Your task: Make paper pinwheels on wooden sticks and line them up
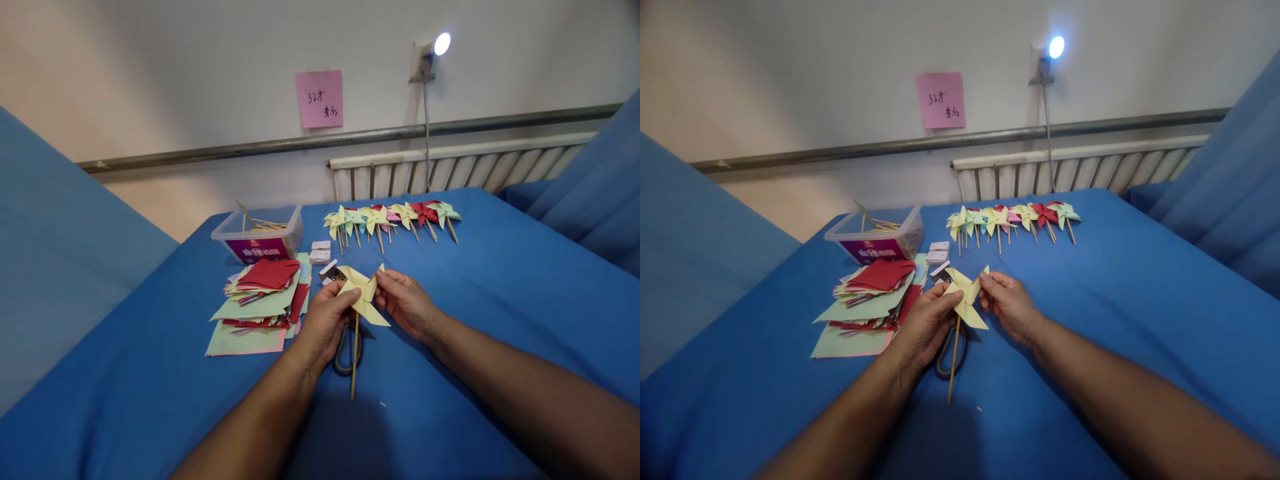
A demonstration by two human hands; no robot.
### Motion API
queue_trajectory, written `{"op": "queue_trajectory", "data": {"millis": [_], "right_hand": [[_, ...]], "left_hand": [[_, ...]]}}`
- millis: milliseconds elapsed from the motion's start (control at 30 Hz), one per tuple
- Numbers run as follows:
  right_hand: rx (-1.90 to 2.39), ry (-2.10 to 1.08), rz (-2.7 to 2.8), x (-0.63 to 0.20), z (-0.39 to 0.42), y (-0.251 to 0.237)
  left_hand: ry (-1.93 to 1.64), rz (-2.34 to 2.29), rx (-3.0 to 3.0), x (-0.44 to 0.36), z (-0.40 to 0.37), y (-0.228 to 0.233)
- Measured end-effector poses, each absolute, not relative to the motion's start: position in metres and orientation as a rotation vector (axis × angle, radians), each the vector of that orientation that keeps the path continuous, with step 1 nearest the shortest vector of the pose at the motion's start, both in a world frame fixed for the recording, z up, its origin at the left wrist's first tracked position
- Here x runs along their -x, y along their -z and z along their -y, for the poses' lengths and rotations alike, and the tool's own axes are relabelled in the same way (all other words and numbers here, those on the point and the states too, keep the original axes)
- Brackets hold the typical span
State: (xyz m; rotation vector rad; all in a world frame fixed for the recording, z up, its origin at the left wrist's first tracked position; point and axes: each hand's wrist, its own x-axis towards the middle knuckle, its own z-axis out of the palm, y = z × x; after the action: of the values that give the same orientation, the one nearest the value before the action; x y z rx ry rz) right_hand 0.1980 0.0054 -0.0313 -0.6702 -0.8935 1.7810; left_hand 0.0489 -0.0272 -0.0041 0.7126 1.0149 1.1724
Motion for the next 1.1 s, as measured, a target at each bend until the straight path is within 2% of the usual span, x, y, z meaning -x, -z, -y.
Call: {"op": "queue_trajectory", "data": {"millis": [467, 833, 1100], "right_hand": [[0.594, -1.854, 0.821, -0.207, -0.012, 0.024], [0.802, -1.722, 0.8, -0.21, -0.019, 0.027], [0.597, -2.186, 0.871, -0.211, -0.014, 0.025]], "left_hand": [[-1.105, -1.022, -0.701, -0.047, 0.027, 0.004], [-1.05, -1.019, -0.725, -0.046, 0.028, -0.003], [-0.922, -1.002, -0.786, -0.042, 0.029, -0.001]]}}
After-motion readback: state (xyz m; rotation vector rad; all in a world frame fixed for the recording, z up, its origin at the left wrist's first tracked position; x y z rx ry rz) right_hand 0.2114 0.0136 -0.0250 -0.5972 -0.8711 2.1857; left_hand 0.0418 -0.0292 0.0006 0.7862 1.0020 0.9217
